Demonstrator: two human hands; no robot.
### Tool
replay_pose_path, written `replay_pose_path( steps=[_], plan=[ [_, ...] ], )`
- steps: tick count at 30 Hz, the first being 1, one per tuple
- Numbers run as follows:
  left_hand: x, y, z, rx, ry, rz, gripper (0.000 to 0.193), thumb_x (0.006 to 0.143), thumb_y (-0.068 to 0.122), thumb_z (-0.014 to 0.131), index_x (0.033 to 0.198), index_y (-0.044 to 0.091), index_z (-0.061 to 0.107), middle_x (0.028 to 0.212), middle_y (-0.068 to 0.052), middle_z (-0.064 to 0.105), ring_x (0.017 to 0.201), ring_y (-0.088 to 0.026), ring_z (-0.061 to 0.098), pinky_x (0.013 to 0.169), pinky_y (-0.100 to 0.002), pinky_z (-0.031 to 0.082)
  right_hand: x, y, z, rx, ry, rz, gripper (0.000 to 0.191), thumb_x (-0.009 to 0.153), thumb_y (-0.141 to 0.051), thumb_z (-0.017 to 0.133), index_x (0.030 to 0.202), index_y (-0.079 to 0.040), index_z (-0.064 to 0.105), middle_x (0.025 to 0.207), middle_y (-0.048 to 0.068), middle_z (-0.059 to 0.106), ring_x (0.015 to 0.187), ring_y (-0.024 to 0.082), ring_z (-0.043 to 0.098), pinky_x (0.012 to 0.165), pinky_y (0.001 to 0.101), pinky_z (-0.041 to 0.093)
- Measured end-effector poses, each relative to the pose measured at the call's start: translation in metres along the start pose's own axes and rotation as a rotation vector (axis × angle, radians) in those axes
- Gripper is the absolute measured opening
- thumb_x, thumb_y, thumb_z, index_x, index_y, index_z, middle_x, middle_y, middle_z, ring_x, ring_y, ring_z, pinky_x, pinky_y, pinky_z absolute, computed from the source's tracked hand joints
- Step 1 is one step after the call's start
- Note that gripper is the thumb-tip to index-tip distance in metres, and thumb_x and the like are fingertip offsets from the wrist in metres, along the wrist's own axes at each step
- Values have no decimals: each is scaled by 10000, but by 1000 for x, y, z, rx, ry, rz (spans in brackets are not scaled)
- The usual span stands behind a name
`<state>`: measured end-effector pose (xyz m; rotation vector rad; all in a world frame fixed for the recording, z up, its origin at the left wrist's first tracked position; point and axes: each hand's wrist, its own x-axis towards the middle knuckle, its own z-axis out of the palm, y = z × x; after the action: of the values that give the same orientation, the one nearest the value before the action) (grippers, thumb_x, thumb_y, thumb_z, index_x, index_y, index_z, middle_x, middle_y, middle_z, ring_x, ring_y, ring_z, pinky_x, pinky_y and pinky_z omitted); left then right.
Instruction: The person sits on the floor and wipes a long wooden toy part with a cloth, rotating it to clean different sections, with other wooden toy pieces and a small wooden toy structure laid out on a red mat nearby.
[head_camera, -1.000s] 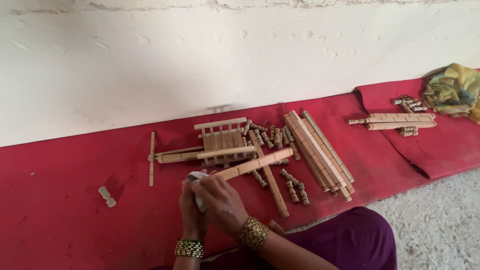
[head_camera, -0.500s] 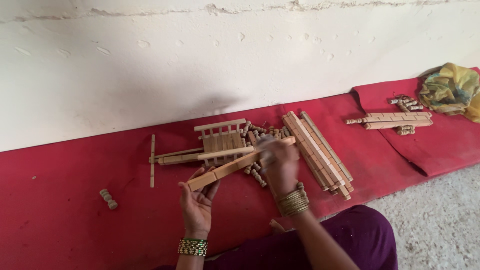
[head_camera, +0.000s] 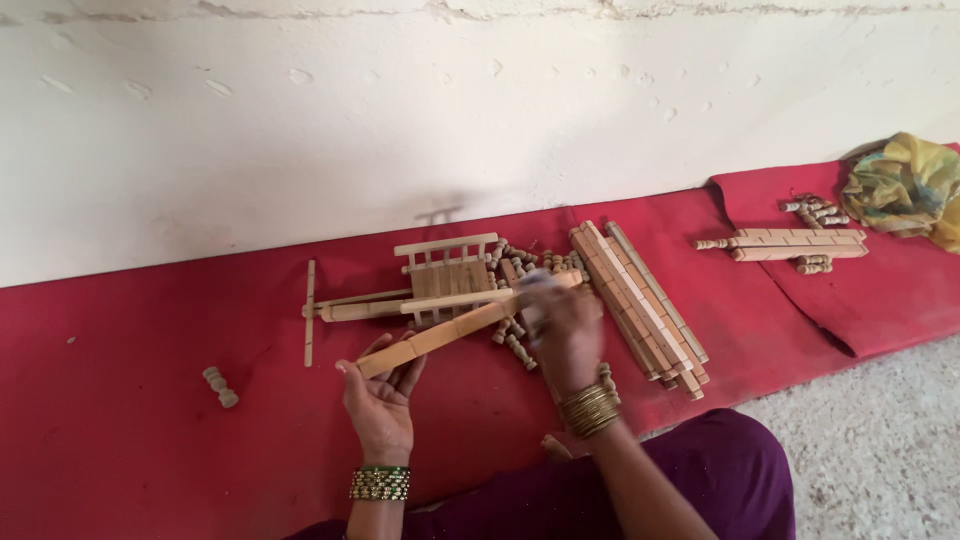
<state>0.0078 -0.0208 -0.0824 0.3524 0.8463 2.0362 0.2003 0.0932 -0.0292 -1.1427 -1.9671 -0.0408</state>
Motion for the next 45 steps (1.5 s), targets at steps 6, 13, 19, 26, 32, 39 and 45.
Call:
replay_pose_path(
  steps=[6,13,19,26,32,39,45],
  plan=[
    [-4,-13,8,9,-114,-4,712,907,615,433,1172,-33,562,1166,-246,661,1094,-308,656,903,-404,582,-6,-10,13,-33,327,-87,224,802,-186,718,1021,-174,674,1023,79,706,868,152,610,618,218,550],
    [7,-30,-24,50,-124,-64,707,986,639,351,1242,24,590,1045,-128,657,863,-195,652,688,-288,600,-68,-120,38,349,-150,-345,315,800,-119,682,1113,-88,674,1056,83,661,865,212,598,633,286,560],
    [5,-19,-14,85,-31,-37,714,984,625,365,1196,-14,599,1056,-181,682,897,-240,663,693,-324,570,-29,-57,31,46,-437,18,130,981,-111,572,1094,-108,636,964,41,646,824,129,617,699,268,592],
    [3,-1,1,-9,-117,15,661,962,567,398,1148,-42,573,1128,-283,656,1077,-344,662,900,-442,595,12,58,-9,-142,101,-12,82,828,-73,615,841,-101,691,958,72,689,796,156,652,591,262,572],
    [-3,-2,5,-14,-197,47,614,978,538,409,1157,-25,575,1166,-280,642,1108,-340,645,909,-448,584,13,70,-17,529,-468,769,211,892,30,511,1033,-73,631,953,135,686,665,164,661,538,258,601],
    [10,12,-2,-15,-32,-346,519,974,443,419,1109,-30,586,1132,-255,645,1066,-332,659,925,-442,571,7,81,-24,660,-15,325,227,862,111,514,968,-43,641,994,137,696,794,128,693,661,246,626],
    [4,10,3,62,37,-135,515,981,419,439,1115,-64,560,1092,-259,643,1050,-340,657,910,-442,590,-2,25,0,-461,137,47,142,659,-160,730,789,-153,672,922,70,682,900,268,628,769,472,545]
  ],
)
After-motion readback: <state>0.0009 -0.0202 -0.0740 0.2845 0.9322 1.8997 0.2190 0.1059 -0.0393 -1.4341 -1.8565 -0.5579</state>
